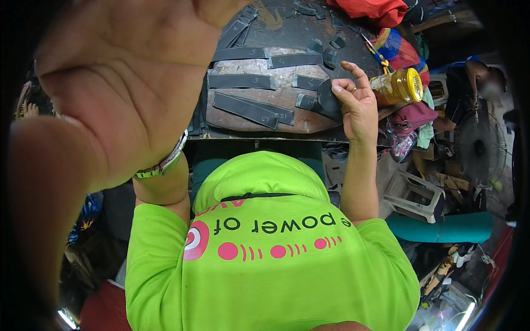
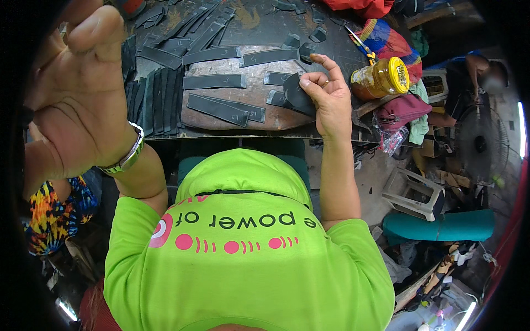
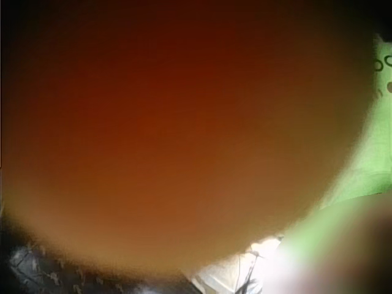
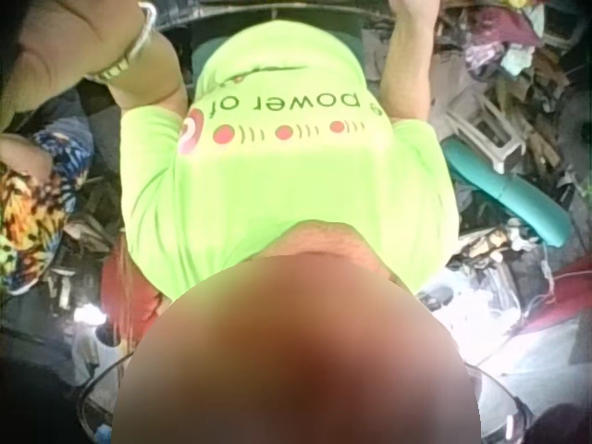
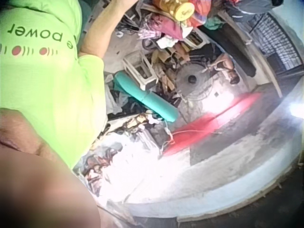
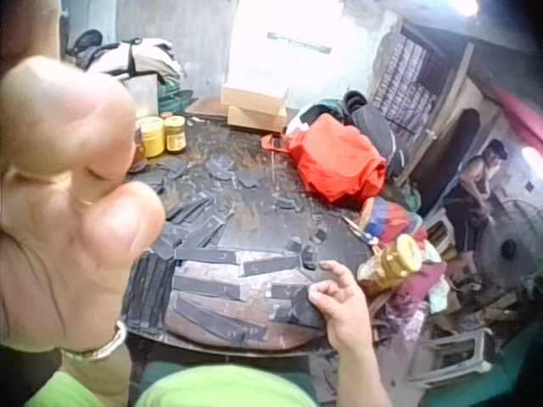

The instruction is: The person handles small black rubber pieces on a workbench, aligns them, and uses scissors to trim edges. They repeatedly pick up pieces, compare sizes, and cut them to match a target length.

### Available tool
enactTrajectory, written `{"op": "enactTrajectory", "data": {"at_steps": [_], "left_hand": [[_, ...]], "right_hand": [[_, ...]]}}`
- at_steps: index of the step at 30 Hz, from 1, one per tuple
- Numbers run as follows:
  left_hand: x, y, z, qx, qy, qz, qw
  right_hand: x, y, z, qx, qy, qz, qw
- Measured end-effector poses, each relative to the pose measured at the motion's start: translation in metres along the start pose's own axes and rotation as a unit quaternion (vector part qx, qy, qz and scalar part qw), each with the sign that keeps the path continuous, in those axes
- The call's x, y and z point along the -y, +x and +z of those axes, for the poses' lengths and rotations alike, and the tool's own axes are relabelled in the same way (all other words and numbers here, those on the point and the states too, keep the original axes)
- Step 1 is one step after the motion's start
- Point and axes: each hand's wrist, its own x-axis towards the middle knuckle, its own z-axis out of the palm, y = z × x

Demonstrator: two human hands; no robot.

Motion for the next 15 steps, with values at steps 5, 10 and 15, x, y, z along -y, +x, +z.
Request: {"op": "enactTrajectory", "data": {"at_steps": [5, 10, 15], "left_hand": [[-0.002, 0.0, -0.003, -0.004, -0.001, 0.012, 1.0], [-0.008, -0.005, -0.002, 0.0, 0.003, 0.018, 1.0], [-0.008, -0.01, -0.001, -0.005, 0.008, 0.024, 1.0]], "right_hand": [[-0.002, 0.001, 0.002, -0.001, 0.016, -0.004, 1.0], [-0.001, 0.001, -0.001, 0.004, 0.013, -0.005, 1.0], [-0.003, 0.002, 0.0, 0.004, 0.014, -0.002, 1.0]]}}
